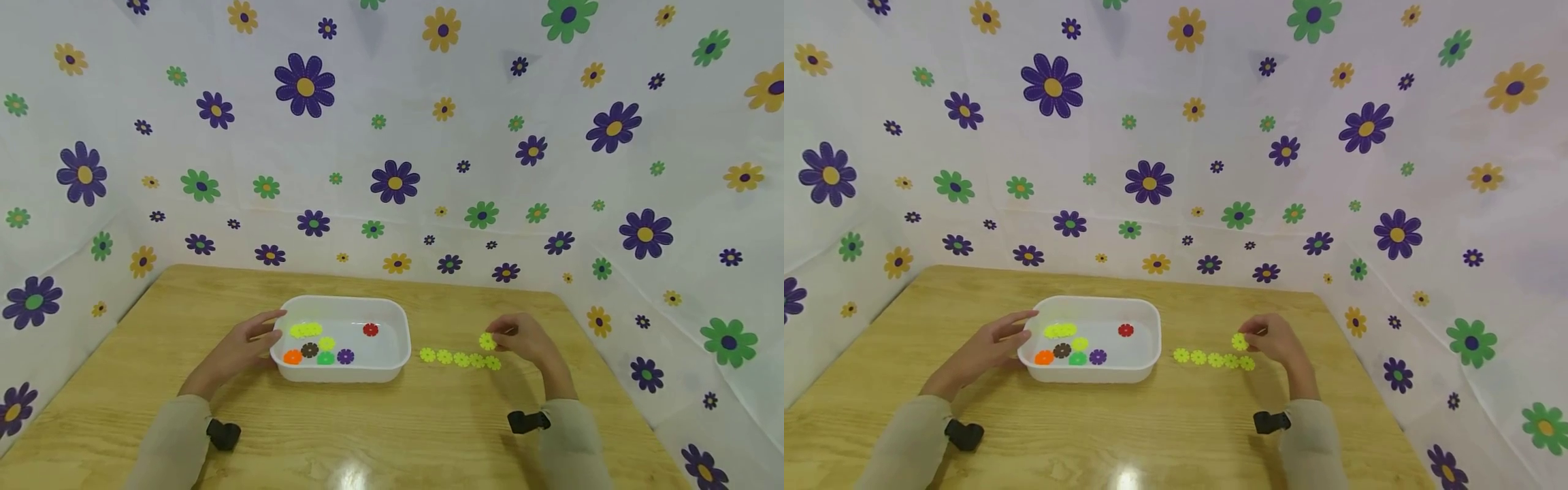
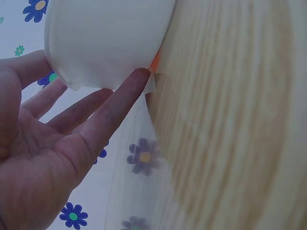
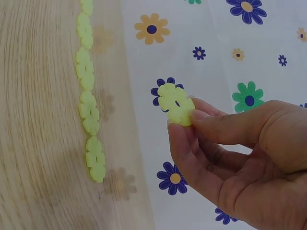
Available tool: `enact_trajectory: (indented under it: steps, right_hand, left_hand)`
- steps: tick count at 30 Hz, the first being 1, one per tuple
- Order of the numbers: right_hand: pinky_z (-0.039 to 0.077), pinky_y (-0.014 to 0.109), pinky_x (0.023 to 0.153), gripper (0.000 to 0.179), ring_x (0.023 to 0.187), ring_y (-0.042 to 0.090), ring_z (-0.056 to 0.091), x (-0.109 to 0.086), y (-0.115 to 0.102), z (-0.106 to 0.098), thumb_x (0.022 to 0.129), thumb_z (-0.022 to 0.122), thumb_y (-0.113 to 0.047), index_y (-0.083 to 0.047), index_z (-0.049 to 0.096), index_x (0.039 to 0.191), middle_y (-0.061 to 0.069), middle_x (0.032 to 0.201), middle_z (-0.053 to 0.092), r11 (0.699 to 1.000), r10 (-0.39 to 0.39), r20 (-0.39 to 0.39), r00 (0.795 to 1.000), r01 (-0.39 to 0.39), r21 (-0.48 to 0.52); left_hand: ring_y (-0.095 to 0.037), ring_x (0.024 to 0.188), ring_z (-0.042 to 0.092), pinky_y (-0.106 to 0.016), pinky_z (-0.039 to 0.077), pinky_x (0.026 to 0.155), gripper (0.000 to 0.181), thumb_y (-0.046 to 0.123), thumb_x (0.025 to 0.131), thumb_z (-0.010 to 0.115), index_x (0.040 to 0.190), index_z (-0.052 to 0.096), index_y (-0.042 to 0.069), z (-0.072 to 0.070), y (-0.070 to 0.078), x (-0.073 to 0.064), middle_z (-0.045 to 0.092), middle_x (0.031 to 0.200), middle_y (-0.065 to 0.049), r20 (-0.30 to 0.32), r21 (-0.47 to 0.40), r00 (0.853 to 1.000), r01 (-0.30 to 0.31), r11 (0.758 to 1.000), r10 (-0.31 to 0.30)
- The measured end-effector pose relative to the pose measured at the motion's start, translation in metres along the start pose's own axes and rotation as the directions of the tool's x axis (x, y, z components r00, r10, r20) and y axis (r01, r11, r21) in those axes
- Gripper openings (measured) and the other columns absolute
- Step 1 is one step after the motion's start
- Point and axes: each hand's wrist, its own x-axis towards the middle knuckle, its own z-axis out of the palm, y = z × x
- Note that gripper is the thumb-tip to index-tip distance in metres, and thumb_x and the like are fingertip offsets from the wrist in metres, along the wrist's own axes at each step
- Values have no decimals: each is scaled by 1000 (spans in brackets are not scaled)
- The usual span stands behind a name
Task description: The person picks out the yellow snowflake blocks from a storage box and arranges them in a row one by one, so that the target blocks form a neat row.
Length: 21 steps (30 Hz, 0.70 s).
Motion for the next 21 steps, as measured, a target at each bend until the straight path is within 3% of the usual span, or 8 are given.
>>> enact_trajectory:
  steps: [8,21]
  right_hand:
    - [66,41,79,18,86,28,71,-5,7,-5,98,61,5,15,68,112,29,103,68,999,22,-9,1000,-22,27]
    - [66,40,78,18,84,25,71,-5,18,-6,98,60,6,15,67,112,27,101,69,997,71,-17,997,-71,38]
  left_hand:
    - [-51,144,45,-47,60,100,67,44,105,58,162,33,22,0,1,1,29,165,-29,4,-10,1000,-14,1000,14]
    - [-52,143,46,-47,61,98,62,36,108,55,162,32,20,0,1,0,29,165,-30,5,-9,1000,-15,1000,15]
